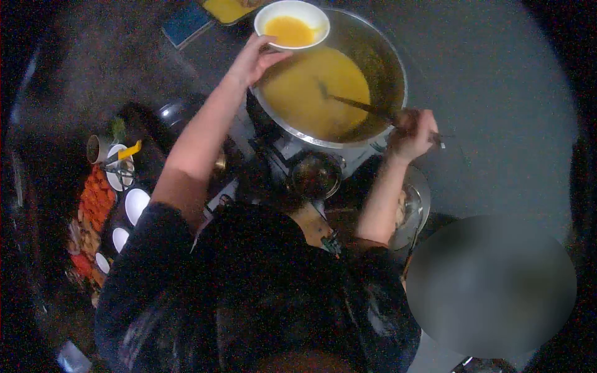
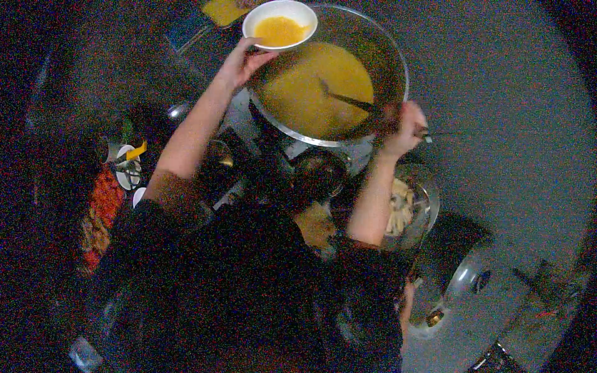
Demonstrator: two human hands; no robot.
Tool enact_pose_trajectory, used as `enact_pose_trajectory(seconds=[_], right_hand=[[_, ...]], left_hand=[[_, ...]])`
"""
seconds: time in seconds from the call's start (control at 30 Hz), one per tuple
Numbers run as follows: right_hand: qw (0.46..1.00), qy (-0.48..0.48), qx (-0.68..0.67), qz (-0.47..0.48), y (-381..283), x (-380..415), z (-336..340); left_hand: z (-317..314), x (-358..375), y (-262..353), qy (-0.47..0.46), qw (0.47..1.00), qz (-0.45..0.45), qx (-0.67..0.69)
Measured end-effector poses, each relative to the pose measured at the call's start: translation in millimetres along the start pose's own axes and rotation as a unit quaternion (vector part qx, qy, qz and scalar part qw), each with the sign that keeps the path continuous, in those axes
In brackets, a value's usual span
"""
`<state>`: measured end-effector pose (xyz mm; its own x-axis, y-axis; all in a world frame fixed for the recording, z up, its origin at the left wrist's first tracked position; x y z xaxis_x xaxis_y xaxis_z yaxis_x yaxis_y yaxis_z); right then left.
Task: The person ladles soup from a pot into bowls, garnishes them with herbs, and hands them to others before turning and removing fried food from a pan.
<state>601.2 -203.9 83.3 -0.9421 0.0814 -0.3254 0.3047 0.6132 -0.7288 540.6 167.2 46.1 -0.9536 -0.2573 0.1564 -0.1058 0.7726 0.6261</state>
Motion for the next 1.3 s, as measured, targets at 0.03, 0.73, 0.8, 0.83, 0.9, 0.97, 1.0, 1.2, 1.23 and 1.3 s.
enact_pose_trajectory(seconds=[0.03,0.73,0.8,0.83,0.9,0.97,1.0,1.2,1.23,1.3], right_hand=[[0.991,0.114,0.07,0.012,-33,5,-33],[0.971,-0.1,-0.04,0.213,-289,55,-56],[0.962,-0.117,-0.022,0.247,-289,61,-70],[0.955,-0.15,-0.056,0.248,-290,65,-78],[0.952,-0.14,-0.076,0.261,-298,69,-77],[0.958,-0.082,-0.044,0.271,-304,67,-66],[0.958,-0.026,-0.015,0.284,-305,67,-59],[0.876,-0.11,0.312,0.35,-193,58,-104],[0.951,-0.118,0.202,0.201,-154,56,-129],[0.922,-0.05,0.292,0.248,-63,41,-66]], left_hand=[[-3,7,11,0.001,0.999,-0.013,-0.052],[17,-16,-70,0.017,0.998,0.022,-0.051],[2,-23,-74,-0.04,0.999,0.017,-0.025],[7,-26,-80,-0.002,0.999,0.042,-0.031],[11,-33,-82,-0.008,0.999,0.024,-0.021],[15,-37,-76,-0.013,1.0,0.008,-0.011],[16,-39,-69,-0.038,0.999,-0.008,-0.009],[12,-14,-19,-0.064,0.998,-0.02,0.017],[8,-9,-9,-0.064,0.997,-0.032,0.008],[3,0,9,-0.067,0.997,-0.045,-0.007]])
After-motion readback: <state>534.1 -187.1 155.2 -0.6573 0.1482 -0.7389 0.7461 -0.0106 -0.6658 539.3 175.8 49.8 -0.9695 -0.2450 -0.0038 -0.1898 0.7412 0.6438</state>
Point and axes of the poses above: each hand's wrist, its own x-axis away from the middle knuckle, its own z-axis out of the back of the hand, y = z × x, the point moved 6 cm from there along -x, towards the middle knuckle, and after that the axes turned 3 degrees about x, right-handed, at the moved point
